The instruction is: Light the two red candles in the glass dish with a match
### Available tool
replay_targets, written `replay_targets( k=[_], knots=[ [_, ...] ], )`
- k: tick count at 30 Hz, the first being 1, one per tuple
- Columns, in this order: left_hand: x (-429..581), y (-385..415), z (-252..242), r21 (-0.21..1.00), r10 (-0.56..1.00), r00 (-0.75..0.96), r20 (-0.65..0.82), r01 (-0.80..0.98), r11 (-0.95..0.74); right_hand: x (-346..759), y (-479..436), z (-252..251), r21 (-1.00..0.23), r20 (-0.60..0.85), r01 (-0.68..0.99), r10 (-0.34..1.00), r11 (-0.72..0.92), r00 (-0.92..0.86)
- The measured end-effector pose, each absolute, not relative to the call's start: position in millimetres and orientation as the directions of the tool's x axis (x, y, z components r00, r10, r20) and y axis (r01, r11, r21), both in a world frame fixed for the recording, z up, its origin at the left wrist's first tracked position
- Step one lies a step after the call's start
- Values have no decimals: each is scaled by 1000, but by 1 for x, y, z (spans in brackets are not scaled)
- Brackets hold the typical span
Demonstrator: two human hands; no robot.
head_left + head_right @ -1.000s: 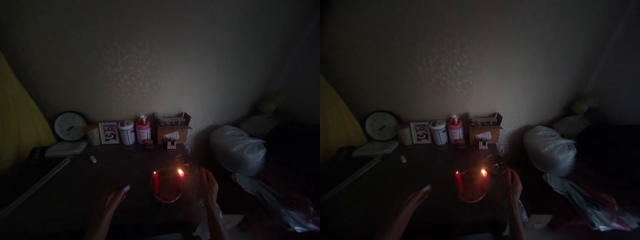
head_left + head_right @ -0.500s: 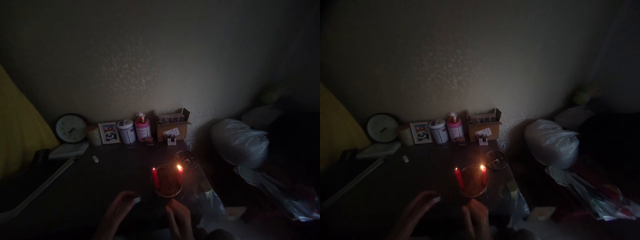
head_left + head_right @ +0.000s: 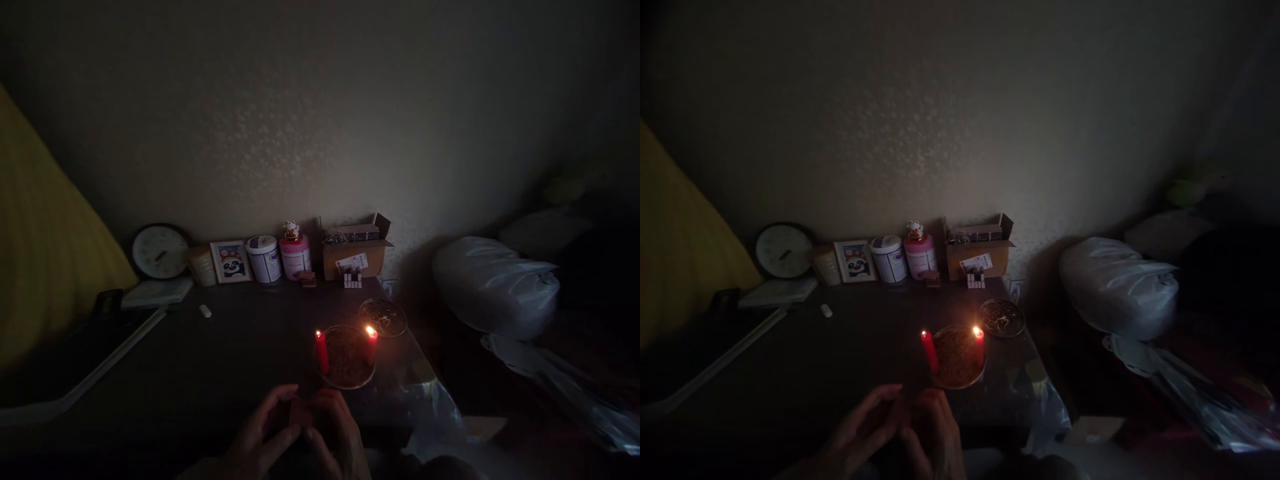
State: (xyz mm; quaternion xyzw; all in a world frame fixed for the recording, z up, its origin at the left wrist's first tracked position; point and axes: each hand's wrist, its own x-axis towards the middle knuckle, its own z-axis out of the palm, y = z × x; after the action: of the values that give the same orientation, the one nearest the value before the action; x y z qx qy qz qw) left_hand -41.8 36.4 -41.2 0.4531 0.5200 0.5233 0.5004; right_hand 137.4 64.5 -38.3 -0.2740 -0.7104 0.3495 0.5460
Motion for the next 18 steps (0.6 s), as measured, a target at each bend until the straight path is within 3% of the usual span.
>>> replay_targets(
  k=[18],
  knots=[
    [-40, 35, -40, 993, 999, -45, -30, -118, 25, 137, 63, -49, -871, 457, -10, 802, 492, -383]
  ],
)
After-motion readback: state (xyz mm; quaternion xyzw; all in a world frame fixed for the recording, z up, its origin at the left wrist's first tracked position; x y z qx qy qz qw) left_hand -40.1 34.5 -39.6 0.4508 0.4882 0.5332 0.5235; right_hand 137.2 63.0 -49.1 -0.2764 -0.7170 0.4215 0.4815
